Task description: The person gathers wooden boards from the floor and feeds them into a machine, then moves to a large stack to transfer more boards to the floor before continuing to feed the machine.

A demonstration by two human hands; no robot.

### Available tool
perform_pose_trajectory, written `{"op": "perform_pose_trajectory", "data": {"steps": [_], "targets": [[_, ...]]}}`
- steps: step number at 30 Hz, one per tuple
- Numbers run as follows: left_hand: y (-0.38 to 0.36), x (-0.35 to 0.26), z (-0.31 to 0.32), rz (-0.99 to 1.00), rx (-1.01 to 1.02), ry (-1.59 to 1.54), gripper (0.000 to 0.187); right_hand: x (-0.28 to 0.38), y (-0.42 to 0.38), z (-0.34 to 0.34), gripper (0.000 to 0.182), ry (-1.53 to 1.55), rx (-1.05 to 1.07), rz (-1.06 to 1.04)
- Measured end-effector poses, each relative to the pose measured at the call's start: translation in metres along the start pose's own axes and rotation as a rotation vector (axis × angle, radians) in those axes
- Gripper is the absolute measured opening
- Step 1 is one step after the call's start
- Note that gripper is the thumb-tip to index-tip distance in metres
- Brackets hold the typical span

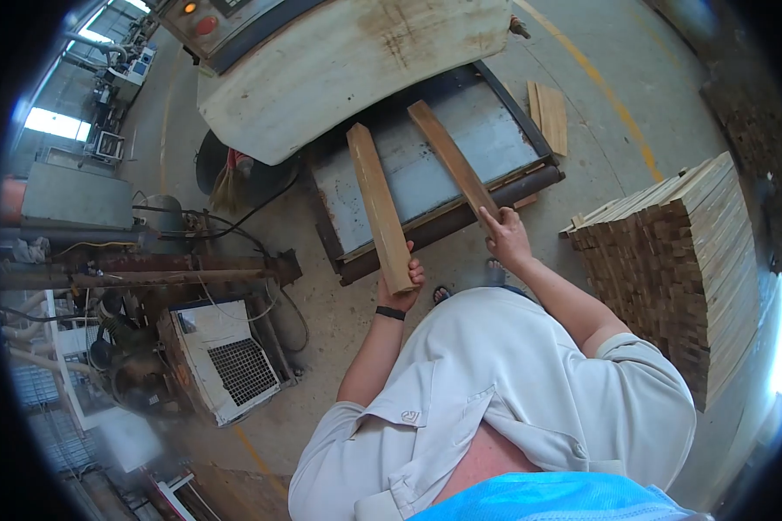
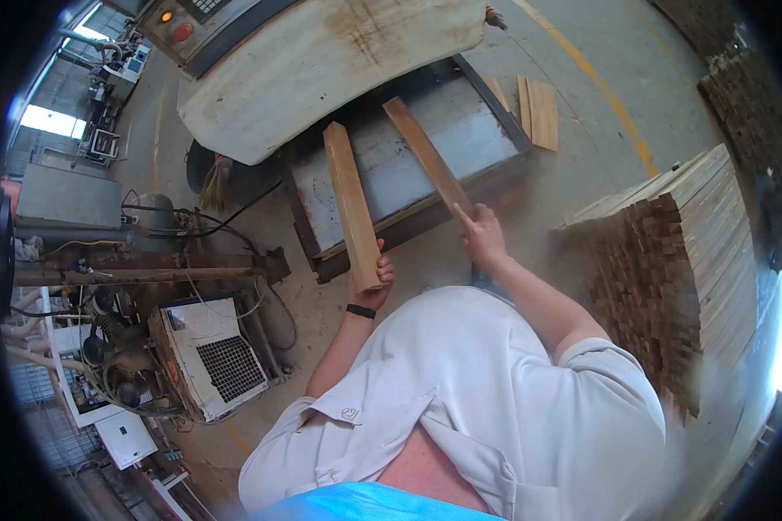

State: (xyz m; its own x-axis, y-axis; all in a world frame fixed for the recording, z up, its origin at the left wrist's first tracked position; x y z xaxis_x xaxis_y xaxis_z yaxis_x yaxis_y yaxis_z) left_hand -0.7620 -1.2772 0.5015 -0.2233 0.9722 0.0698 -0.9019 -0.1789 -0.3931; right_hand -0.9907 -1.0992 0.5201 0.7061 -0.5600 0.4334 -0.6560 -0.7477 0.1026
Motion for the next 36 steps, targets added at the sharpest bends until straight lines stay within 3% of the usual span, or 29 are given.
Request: {"op": "perform_pose_trajectory", "data": {"steps": [3, 5, 7, 8, 10, 11, 12, 13, 14, 17, 21, 24, 26, 27, 29, 32, 34, 36], "targets": [[-0.008, -0.013, 0.008, 0.05, -0.029, 0.107, 0.061, 0.023, 0.007, 0.009, 0.08, 0.069, 0.019, -0.051], [-0.016, -0.012, 0.026, -0.004, 0.024, 0.006, 0.071, 0.034, 0.01, 0.019, 0.078, 0.122, 0.013, -0.08], [-0.022, -0.011, 0.036, 0.014, 0.056, -0.023, 0.077, 0.033, 0.012, 0.036, 0.074, 0.424, -0.083, 0.126], [-0.025, -0.014, 0.039, 0.033, 0.083, -0.051, 0.083, 0.033, 0.013, 0.046, 0.074, 0.422, -0.086, 0.123], [-0.029, -0.023, 0.037, 0.017, 0.092, -0.104, 0.082, 0.024, 0.009, 0.063, 0.073, 0.631, 0.044, 0.426], [-0.032, -0.028, 0.035, 0.003, 0.096, -0.157, 0.081, 0.021, 0.007, 0.066, 0.073, 0.627, 0.048, 0.422], [-0.035, -0.038, 0.027, 0.007, 0.1, -0.162, 0.081, 0.024, 0.006, 0.062, 0.072, 0.767, 0.18, 0.522], [-0.038, -0.051, 0.014, 0.109, 0.004, 0.098, 0.08, 0.027, 0.005, 0.062, 0.072, 0.904, 0.314, 0.621], [-0.041, -0.061, 0.0, 0.207, -0.095, 0.355, 0.08, 0.027, 0.004, 0.067, 0.072, 0.899, 0.317, 0.62], [-0.054, -0.061, 0.025, 0.18, -0.248, 0.612, 0.072, 0.022, 0.003, 0.085, 0.066, 1.002, 0.186, 0.47], [-0.049, -0.058, 0.004, 0.095, -0.209, 0.594, 0.068, 0.032, 0.005, 0.081, 0.064, 1.035, 0.195, 0.452], [-0.029, -0.052, -0.02, 0.143, -0.358, 0.688, 0.066, 0.04, 0.005, 0.071, 0.063, 1.023, 0.239, 0.486], [-0.014, -0.053, -0.027, 0.406, -0.579, 0.884, 0.066, 0.045, 0.005, 0.07, 0.062, 1.036, 0.285, 0.53], [-0.006, -0.049, -0.026, 0.409, -0.577, 0.879, 0.066, 0.046, 0.007, 0.073, 0.061, 1.032, 0.276, 0.502], [0.004, -0.045, -0.017, 0.699, -0.611, 1.14, 0.066, 0.043, 0.008, 0.074, 0.06, 1.022, 0.273, 0.473], [0.018, -0.039, -0.017, 0.683, -0.686, 1.205, 0.067, 0.036, 0.013, 0.076, 0.061, 1.039, 0.362, 0.643], [0.027, -0.039, -0.024, 0.685, -0.719, 1.254, 0.066, 0.021, 0.011, 0.08, 0.06, 1.281, 0.605, 0.718], [0.034, -0.036, -0.028, 0.683, -0.754, 1.301, 0.066, -0.001, 0.004, 0.071, 0.059, 1.454, 0.623, 0.84]]}}
Point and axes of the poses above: each hand's wrist, its own y-axis towards the middle knuckle, its own z-axis out of the palm, x = y × z, the point moved 3 cm from there along y, towards the middle knuckle, and after that the axes turned 6 degrees about -x, right-handed, at the moved point
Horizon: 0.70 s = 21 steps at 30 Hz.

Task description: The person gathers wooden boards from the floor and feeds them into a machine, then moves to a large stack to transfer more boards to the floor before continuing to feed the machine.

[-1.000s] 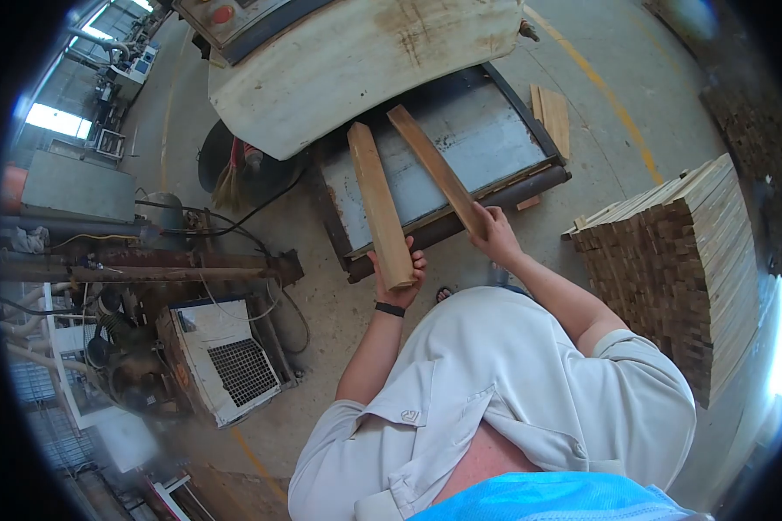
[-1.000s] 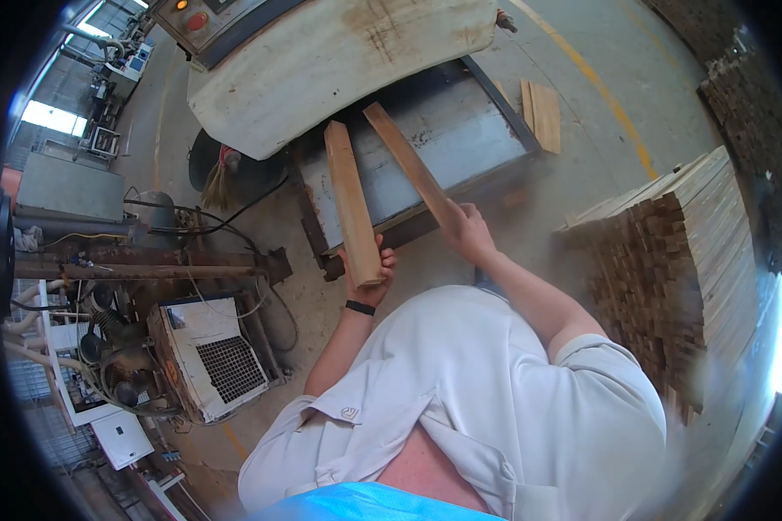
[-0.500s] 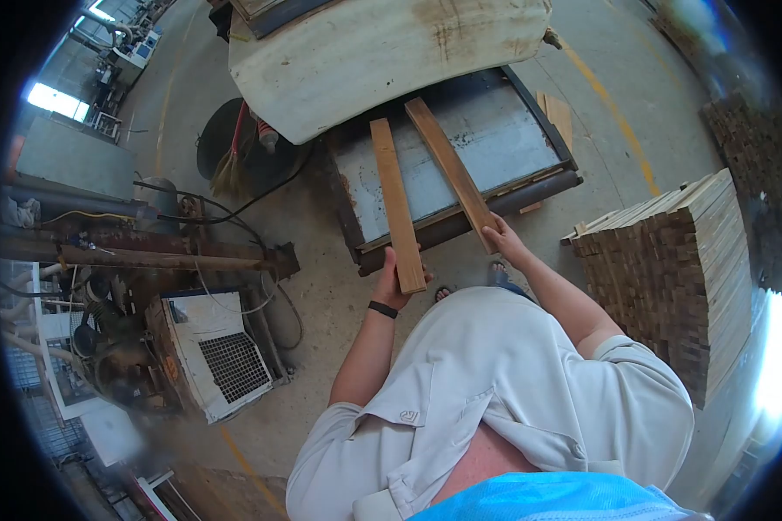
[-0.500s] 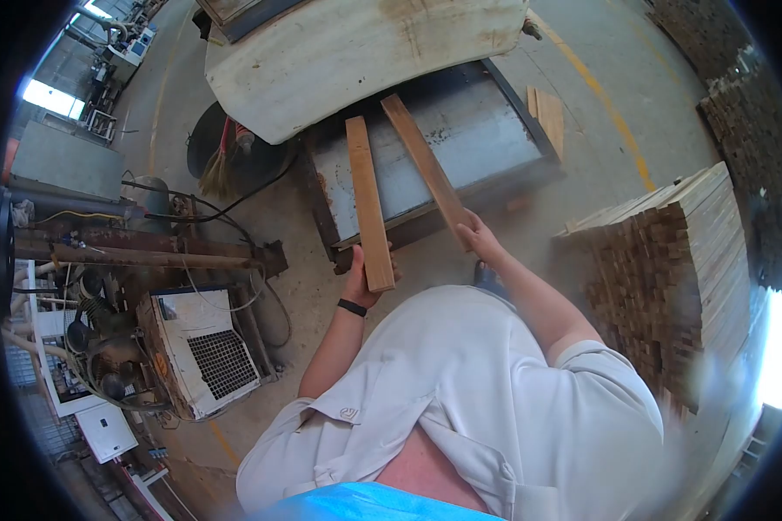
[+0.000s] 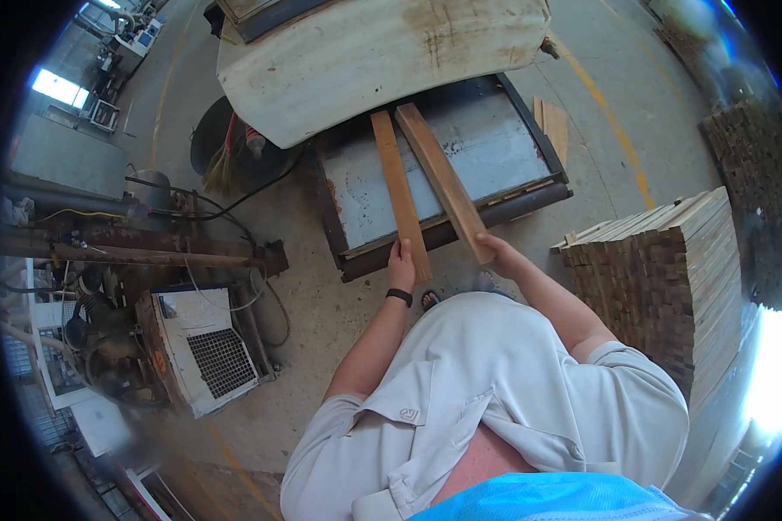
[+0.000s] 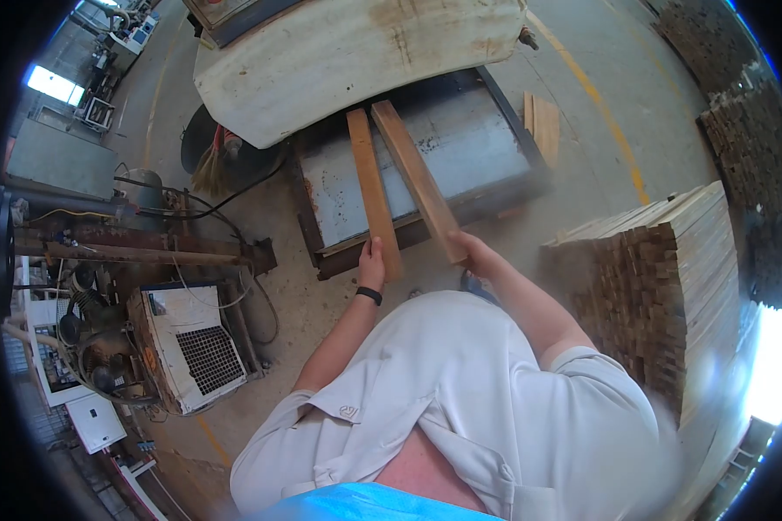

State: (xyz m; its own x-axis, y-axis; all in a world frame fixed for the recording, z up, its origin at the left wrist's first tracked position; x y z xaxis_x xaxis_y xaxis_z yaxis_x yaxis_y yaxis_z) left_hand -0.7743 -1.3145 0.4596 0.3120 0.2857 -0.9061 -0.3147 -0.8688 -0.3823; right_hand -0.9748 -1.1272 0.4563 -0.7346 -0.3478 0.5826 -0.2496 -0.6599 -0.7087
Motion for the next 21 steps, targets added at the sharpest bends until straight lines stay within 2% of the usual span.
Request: {"op": "perform_pose_trajectory", "data": {"steps": [1, 2, 4, 5, 7, 8, 10, 12, 14, 16, 17, 18, 20, 21], "targets": [[-0.001, 0.0, 0.004, -0.009, 0.007, -0.002, 0.065, 0.001, -0.008, -0.002, 0.059, 0.192, 0.027, 0.077], [-0.002, 0.0, 0.007, -0.016, 0.013, -0.005, 0.064, 0.005, -0.016, -0.005, 0.059, 0.192, 0.03, 0.084], [-0.004, 0.005, 0.014, -0.001, -0.004, 0.016, 0.062, 0.032, -0.045, 0.0, 0.054, 0.23, 0.016, -0.212], [-0.003, 0.008, 0.017, 0.018, -0.015, 0.035, 0.061, 0.031, -0.042, -0.003, 0.054, 0.231, 0.018, -0.208], [-0.002, 0.012, 0.024, 0.026, -0.008, 0.04, 0.06, 0.045, -0.048, -0.011, 0.056, -0.519, -0.384, -0.711], [-0.002, 0.015, 0.027, 0.037, 0.004, 0.046, 0.059, 0.043, -0.048, -0.013, 0.056, -0.515, -0.386, -0.706], [-0.005, 0.01, 0.034, 0.045, -0.01, 0.051, 0.059, 0.057, -0.064, 0.008, 0.068, -1.098, -0.668, -0.859], [-0.005, 0.004, 0.042, 0.059, -0.023, 0.053, 0.059, 0.051, -0.048, 0.014, 0.069, -1.183, -0.608, -0.921], [-0.002, 0.004, 0.046, 0.032, 0.01, 0.349, 0.06, 0.048, -0.041, 0.025, 0.07, -1.268, -0.538, -0.982], [-0.011, -0.005, 0.051, 0.054, 0.014, 0.386, 0.064, 0.051, -0.04, 0.044, 0.068, -1.234, -0.379, -1.017], [-0.016, -0.011, 0.054, 0.074, 0.019, 0.419, 0.07, 0.056, -0.041, 0.046, 0.065, -1.076, -0.263, -0.917], [-0.017, -0.011, 0.057, 0.077, 0.02, 0.417, 0.07, 0.059, -0.04, 0.045, 0.065, -1.077, -0.265, -0.92], [-0.03, -0.017, 0.059, 0.47, -0.045, 0.502, 0.085, 0.058, -0.043, 0.041, 0.06, -1.108, -0.301, -0.941], [-0.04, -0.023, 0.058, 0.466, -0.046, 0.505, 0.085, 0.054, -0.043, 0.034, 0.06, -1.107, -0.297, -0.937]]}}
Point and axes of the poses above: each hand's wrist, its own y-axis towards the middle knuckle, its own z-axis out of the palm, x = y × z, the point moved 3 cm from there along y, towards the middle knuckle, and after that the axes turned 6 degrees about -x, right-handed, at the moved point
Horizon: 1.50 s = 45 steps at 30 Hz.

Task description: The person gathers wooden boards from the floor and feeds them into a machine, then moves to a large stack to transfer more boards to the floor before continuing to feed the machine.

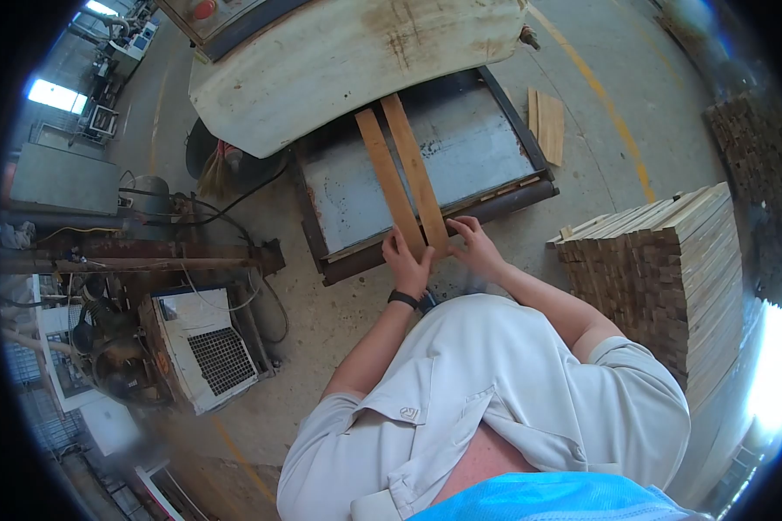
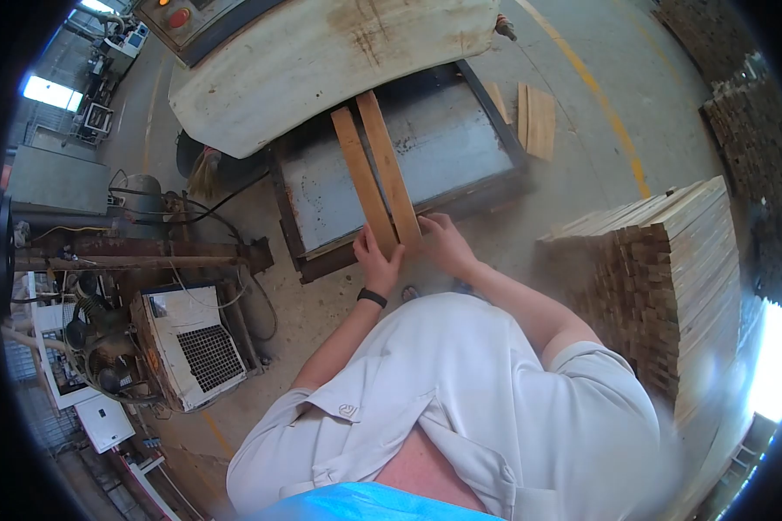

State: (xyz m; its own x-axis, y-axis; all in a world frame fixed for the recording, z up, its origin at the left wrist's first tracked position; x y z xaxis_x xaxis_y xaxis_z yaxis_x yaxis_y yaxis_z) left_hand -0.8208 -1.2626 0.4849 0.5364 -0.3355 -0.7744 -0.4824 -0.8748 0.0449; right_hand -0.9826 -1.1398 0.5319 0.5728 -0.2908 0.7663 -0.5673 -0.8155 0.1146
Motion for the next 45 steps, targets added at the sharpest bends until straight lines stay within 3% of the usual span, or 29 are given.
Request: {"op": "perform_pose_trajectory", "data": {"steps": [2, 3, 5, 8, 15, 17, 24, 27, 29, 35, 36, 37, 39, 45], "targets": [[-0.009, -0.037, -0.012, 0.309, 0.063, 0.171, 0.1, -0.034, -0.009, 0.001, 0.054, 0.156, 0.06, 0.184], [-0.013, -0.04, -0.013, 0.309, 0.058, 0.175, 0.1, -0.044, -0.013, -0.002, 0.054, 0.159, 0.061, 0.179], [-0.023, -0.044, -0.004, 0.477, 0.279, 0.437, 0.106, -0.068, -0.023, -0.009, 0.05, 0.246, 0.062, 0.378], [-0.013, -0.033, 0.009, 0.619, 0.212, 0.529, 0.102, -0.087, -0.034, -0.027, 0.046, 0.249, 0.11, 0.481], [0.051, -0.038, 0.028, 0.701, 0.228, 0.607, 0.092, -0.139, -0.057, -0.045, 0.04, 0.044, 0.208, 0.466], [0.076, -0.041, 0.031, 0.687, 0.204, 0.602, 0.089, -0.151, -0.067, -0.048, 0.044, 0.057, 0.221, 0.596], [0.167, -0.055, 0.043, 0.694, 0.253, 0.66, 0.084, -0.216, -0.123, -0.024, 0.045, 0.013, 0.074, 0.687], [0.209, -0.053, 0.051, 0.732, 0.282, 0.664, 0.082, -0.214, -0.163, -0.014, 0.046, -0.112, 0.009, 0.798], [0.237, -0.053, 0.054, 0.705, 0.24, 0.692, 0.081, -0.227, -0.196, 0.0, 0.046, -0.041, -0.004, 1.023], [0.265, -0.057, 0.062, 0.68, 0.316, 0.727, 0.083, -0.21, -0.259, 0.045, 0.049, 0.011, -0.113, 1.251], [0.276, -0.047, 0.065, 0.765, 0.329, 0.597, 0.082, -0.197, -0.263, 0.048, 0.05, -0.013, -0.128, 1.246], [0.283, -0.038, 0.072, 0.872, 0.239, 0.662, 0.082, -0.181, -0.262, 0.049, 0.05, -0.039, -0.153, 1.254], [0.298, -0.03, 0.084, 0.887, 0.204, 0.674, 0.085, -0.154, -0.267, 0.051, 0.047, 0.19, -0.205, 1.43], [0.297, -0.046, 0.085, 0.889, 0.087, 0.834, 0.082, -0.146, -0.331, 0.099, 0.041, 0.172, -0.389, 1.369]]}}
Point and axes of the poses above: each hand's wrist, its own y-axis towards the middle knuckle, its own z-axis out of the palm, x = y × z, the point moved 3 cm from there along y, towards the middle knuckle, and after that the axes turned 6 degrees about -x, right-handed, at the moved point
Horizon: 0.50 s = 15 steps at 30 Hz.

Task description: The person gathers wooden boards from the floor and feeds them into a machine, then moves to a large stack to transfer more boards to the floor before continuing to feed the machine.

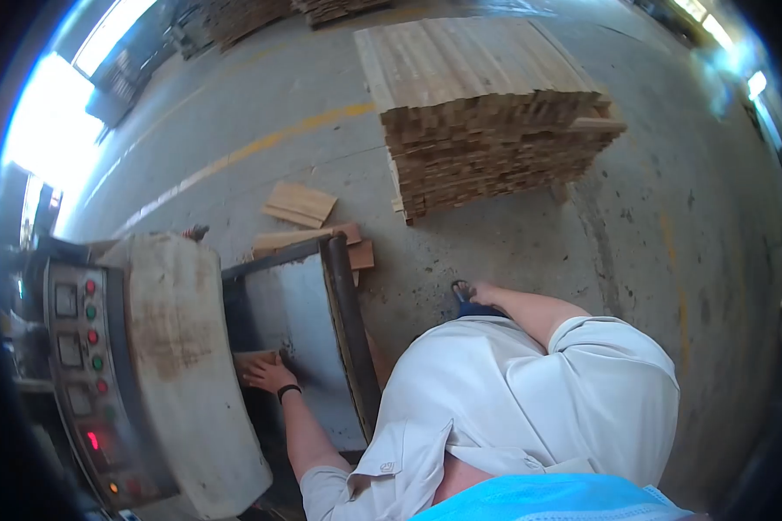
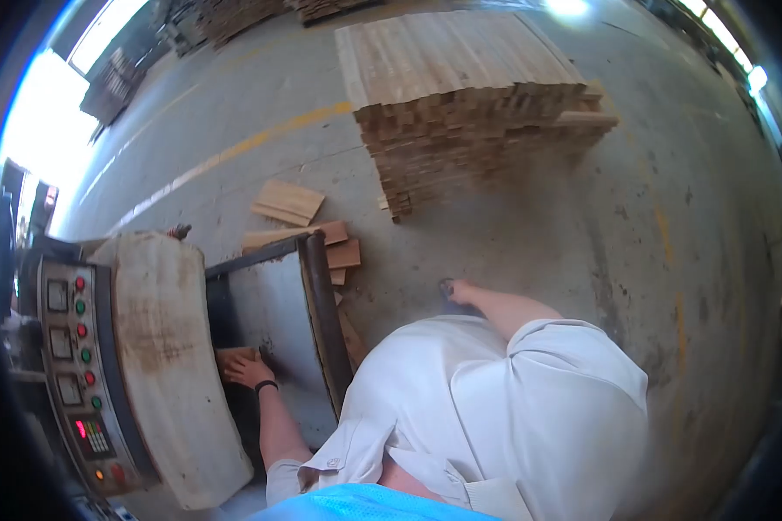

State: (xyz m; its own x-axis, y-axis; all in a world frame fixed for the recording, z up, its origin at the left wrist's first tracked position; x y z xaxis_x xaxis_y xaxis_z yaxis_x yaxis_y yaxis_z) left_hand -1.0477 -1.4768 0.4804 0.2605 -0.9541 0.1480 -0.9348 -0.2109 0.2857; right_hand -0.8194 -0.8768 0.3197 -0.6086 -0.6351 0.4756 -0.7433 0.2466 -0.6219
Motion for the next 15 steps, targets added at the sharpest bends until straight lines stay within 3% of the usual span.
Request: {"op": "perform_pose_trajectory", "data": {"steps": [3, 5, 7, 8, 10, 15], "targets": [[0.01, -0.035, -0.035, -0.002, -0.038, 0.023, 0.077, -0.038, 0.001, 0.004, 0.043, 0.053, -0.111, -0.019], [0.011, -0.078, -0.057, 0.024, -0.053, -0.015, 0.074, -0.046, -0.021, -0.019, 0.043, 0.01, -0.101, 0.075], [0.013, -0.128, -0.062, 0.115, 0.035, -0.277, 0.068, -0.066, -0.027, -0.027, 0.044, 0.053, -0.101, 0.103], [0.008, -0.159, -0.064, 0.133, 0.027, -0.288, 0.068, -0.081, -0.028, -0.031, 0.045, 0.086, -0.092, 0.129], [-0.012, -0.232, -0.072, 0.321, 0.042, -0.663, 0.064, -0.11, -0.024, -0.042, 0.048, 0.131, -0.1, 0.118], [-0.111, -0.42, -0.13, 0.492, 0.259, -1.063, 0.055, -0.169, -0.038, -0.116, 0.051, 0.253, -0.164, 0.152]]}}
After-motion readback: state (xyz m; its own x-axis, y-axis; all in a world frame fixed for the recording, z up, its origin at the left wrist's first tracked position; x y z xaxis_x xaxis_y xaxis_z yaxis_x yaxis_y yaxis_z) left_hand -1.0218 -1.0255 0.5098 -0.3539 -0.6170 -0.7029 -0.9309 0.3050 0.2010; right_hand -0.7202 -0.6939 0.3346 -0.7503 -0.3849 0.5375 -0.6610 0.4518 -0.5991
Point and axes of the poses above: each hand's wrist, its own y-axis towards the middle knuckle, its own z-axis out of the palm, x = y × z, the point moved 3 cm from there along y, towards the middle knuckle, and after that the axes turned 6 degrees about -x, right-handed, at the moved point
